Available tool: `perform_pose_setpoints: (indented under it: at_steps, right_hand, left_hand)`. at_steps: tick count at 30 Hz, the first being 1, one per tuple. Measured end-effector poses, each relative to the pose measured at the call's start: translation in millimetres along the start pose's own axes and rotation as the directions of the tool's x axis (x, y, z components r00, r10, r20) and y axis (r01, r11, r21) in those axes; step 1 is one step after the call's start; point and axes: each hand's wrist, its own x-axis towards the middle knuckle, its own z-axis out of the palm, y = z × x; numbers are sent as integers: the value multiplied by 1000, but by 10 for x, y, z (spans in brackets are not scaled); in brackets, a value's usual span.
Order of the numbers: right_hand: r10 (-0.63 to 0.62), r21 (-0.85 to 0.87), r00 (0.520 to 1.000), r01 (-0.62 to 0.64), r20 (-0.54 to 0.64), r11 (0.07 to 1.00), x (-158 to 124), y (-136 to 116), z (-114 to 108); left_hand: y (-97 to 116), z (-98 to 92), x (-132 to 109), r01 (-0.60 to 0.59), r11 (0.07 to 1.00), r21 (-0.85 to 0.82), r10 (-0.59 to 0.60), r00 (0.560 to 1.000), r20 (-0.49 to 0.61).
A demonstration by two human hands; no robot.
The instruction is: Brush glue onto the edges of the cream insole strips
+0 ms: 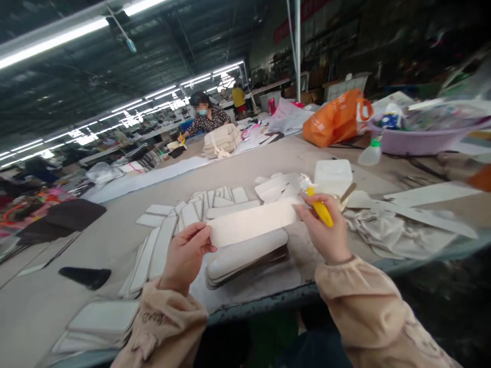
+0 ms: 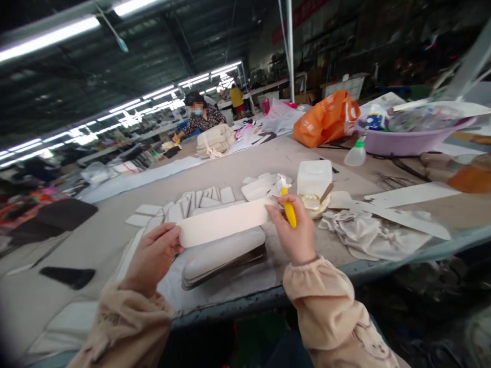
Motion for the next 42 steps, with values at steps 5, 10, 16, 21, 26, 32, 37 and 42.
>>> perform_pose_setpoints:
  at_steps: [5,10,16,21,26,32,37,42]
  right_hand:
    - [-2,-224,994,26,107,974,-87,51,141]
    - [10,-516,959,143,282,844,-173,116,208]
    - [40,-665,932,227,361,712,-281,133,281]
    - [78,-679,916,231,393,697,-320,174,313]
    - [60,-661,910,251,410,707,-342,221,315]
    - [32,-660,912,271,409,700,-365,278,311]
    - [69,-665,911,244,407,706,-365,295,303]
    - [93,-657,911,216,401,722,-349,282,289]
  left_hand:
    - [-369,-277,-155,69,909,411,-41,996,-76]
    - [-631,-428,-197,78,708,701,-53,997,-58]
    - [-724,-440,-148,113,590,799,-79,993,-83]
    - [-796,-477,-116,135,606,784,-100,991,-93]
    - [-858,-511,-110,159,616,771,-117,987,-109]
    - [-881,-570,-117,191,660,726,-147,981,-124]
    - [-853,-596,-146,185,667,722,-181,980,-84]
    - [-867,-572,-158,191,680,708,-192,978,-79]
